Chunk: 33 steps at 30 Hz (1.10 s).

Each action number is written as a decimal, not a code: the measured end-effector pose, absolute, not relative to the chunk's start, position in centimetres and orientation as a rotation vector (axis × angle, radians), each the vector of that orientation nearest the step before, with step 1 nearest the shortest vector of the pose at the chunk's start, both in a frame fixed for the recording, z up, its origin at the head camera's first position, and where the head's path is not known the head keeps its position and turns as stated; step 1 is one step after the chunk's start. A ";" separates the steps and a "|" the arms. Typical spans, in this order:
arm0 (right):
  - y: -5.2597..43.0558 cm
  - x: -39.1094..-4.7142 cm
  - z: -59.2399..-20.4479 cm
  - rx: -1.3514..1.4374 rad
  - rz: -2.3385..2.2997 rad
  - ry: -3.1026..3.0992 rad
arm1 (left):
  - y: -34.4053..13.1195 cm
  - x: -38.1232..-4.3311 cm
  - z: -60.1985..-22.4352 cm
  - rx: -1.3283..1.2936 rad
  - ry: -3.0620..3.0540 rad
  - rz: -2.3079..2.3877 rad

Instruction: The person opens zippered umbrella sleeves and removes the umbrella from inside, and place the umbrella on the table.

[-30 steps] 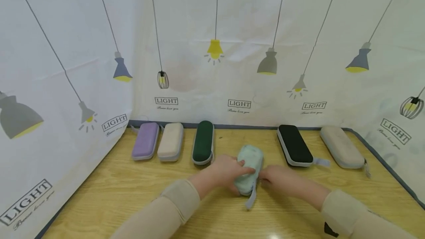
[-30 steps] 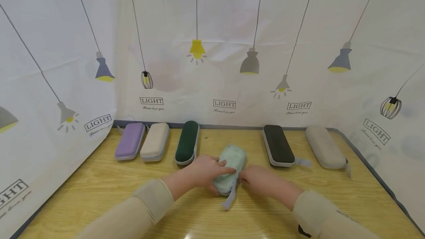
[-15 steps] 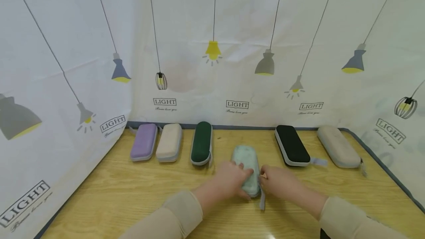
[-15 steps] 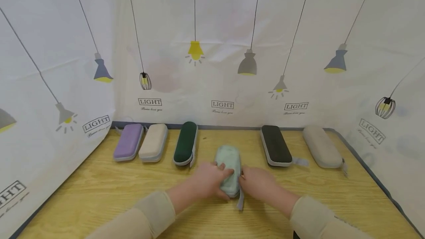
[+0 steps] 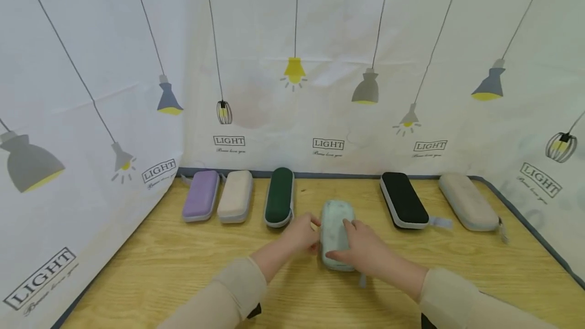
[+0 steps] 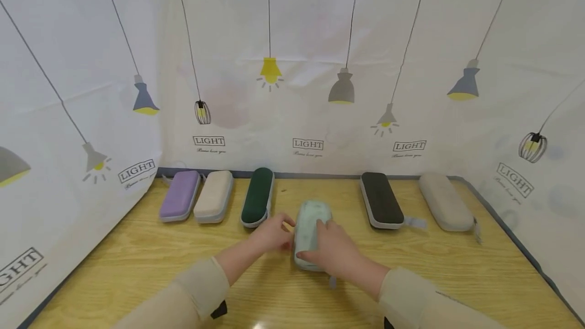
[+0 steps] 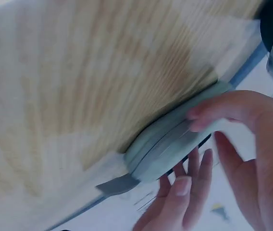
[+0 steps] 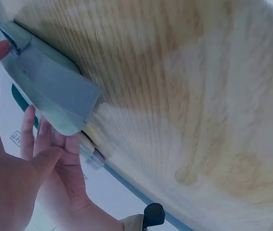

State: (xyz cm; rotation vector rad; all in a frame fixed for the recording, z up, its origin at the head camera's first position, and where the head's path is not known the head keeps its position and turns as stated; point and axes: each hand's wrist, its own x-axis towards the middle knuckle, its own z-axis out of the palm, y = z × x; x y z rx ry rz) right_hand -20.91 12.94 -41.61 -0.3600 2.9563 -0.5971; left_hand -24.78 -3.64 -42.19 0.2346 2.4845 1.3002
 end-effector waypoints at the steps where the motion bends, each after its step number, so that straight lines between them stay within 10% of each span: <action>1: 12.7 -21.0 -41.7 -0.354 -0.578 2.963 | -3.8 -25.0 -42.4 0.171 2.384 1.361; 26: 12.9 -20.8 -40.7 -0.466 -0.630 2.928 | -6.3 -27.3 -44.9 0.054 1.740 1.540; 33: 14.1 -20.7 -40.1 -0.865 -0.588 3.009 | -6.1 -27.5 -45.2 0.018 1.743 1.554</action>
